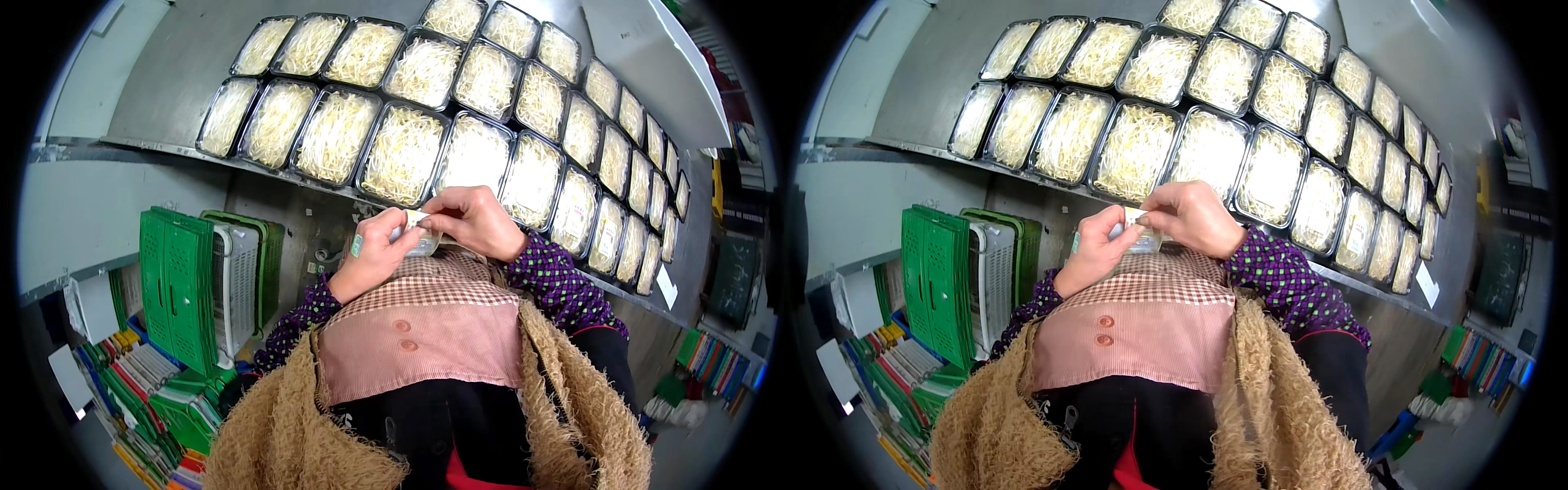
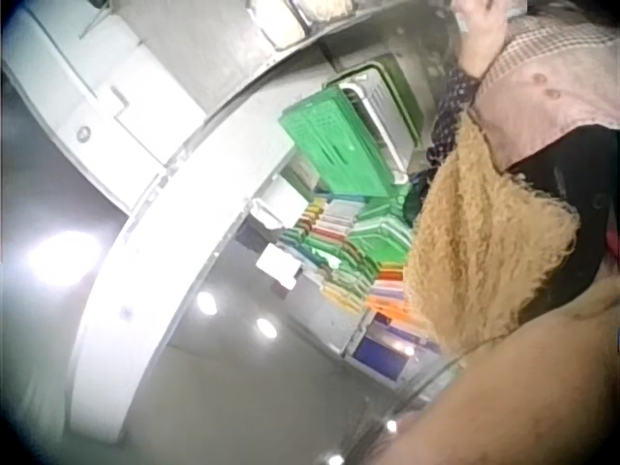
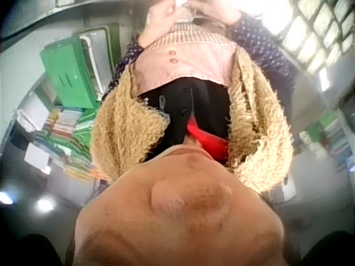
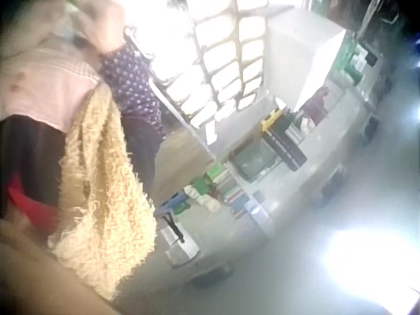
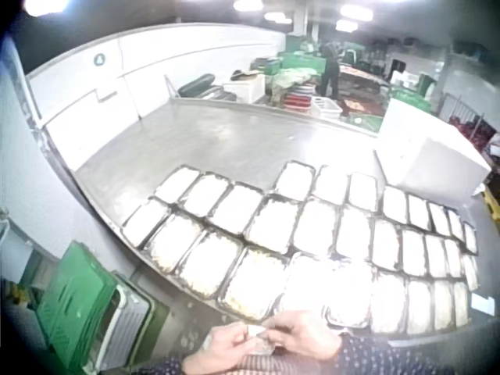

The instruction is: The person applies adhesive labels to the lids of multiple black plastic containers filled with bean sprouts. They peel each label from a backing sheet and press it onto a container, then place the labeled containers into a white styrofoam box.

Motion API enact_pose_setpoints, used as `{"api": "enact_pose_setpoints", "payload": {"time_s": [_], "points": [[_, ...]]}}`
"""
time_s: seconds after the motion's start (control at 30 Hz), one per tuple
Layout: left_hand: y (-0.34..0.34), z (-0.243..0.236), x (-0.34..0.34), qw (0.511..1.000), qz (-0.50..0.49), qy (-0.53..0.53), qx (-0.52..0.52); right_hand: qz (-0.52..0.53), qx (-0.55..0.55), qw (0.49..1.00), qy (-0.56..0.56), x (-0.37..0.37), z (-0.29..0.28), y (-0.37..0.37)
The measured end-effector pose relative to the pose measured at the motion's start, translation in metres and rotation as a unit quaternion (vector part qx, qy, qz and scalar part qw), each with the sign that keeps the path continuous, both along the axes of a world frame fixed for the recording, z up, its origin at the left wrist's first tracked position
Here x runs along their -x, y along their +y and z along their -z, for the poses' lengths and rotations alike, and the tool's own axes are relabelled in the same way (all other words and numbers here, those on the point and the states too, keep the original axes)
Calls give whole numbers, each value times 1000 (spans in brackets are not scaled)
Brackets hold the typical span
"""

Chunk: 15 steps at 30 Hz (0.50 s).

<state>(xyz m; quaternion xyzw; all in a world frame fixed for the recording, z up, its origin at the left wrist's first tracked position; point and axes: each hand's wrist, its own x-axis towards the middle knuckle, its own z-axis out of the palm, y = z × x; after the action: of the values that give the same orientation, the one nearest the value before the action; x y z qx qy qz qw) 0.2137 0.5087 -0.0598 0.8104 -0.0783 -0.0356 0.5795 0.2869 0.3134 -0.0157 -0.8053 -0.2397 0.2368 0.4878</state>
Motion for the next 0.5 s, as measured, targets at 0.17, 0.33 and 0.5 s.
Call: {"api": "enact_pose_setpoints", "payload": {"time_s": [0.17,0.33,0.5], "points": [[6,-12,-10,989,-6,-143,22,-43,-4,998,49,-12,-4,10],[20,2,-16,995,36,-97,13,76,-1,994,83,-3,-5,18],[23,2,-21,1000,19,-21,-4,112,7,969,-219,13,9,23]]}}
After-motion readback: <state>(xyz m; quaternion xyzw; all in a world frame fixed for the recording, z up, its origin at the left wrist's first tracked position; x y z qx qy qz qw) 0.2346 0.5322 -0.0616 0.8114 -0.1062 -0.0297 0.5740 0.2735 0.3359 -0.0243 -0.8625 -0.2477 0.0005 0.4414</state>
